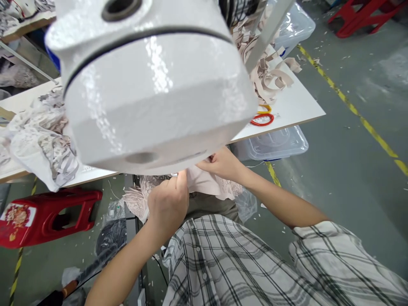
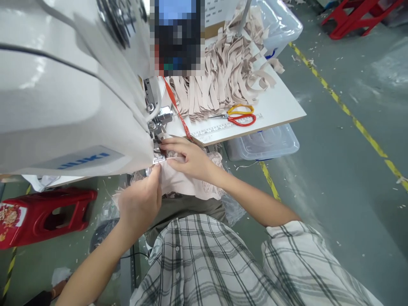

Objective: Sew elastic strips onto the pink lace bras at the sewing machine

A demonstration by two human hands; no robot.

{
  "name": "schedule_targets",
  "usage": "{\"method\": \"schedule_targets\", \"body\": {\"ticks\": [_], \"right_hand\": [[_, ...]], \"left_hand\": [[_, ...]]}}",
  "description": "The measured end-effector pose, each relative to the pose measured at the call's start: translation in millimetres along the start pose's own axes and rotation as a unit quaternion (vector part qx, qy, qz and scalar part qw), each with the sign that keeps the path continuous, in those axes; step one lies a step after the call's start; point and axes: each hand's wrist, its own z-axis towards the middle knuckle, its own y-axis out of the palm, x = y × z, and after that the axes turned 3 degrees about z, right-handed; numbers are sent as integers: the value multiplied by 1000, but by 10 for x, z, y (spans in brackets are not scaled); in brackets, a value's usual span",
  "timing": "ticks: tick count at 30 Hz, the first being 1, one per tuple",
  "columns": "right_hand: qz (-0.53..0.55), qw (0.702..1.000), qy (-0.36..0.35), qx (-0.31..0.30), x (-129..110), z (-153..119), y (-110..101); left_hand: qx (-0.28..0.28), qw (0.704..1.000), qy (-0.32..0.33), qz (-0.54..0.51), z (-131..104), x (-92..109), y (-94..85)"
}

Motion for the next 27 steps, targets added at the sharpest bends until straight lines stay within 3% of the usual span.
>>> {"method": "schedule_targets", "body": {"ticks": [5, 8, 12, 14, 16, 19, 21, 24, 27], "right_hand": [[7, 1000, 24, -3, 11, -61, -16], [10, 999, 37, 9, 38, -113, 18], [-6, 998, 49, 28, 158, -211, 17], [-39, 997, 59, 16, 201, -295, 5], [-75, 995, 68, 1, 177, -428, 2], [-76, 994, 65, -44, -18, -712, 26], [-33, 993, 57, -101, -215, -906, 65], [77, 981, 63, -167, -457, -1063, 195], [195, 955, 100, -199, -477, -976, 476]], "left_hand": [[-12, 997, -61, -48, -55, -56, 14], [-9, 982, -122, -141, -129, -90, 10], [20, 909, -226, -349, -216, -174, 33], [-20, 868, -243, -433, -232, -264, 55], [-106, 839, -228, -483, -235, -366, 72], [-229, 788, -159, -549, -235, -439, 81], [-255, 743, -103, -610, -249, -406, 80], [-221, 696, -108, -674, -330, -330, 54], [-150, 710, -195, -660, -490, -393, -38]]}}
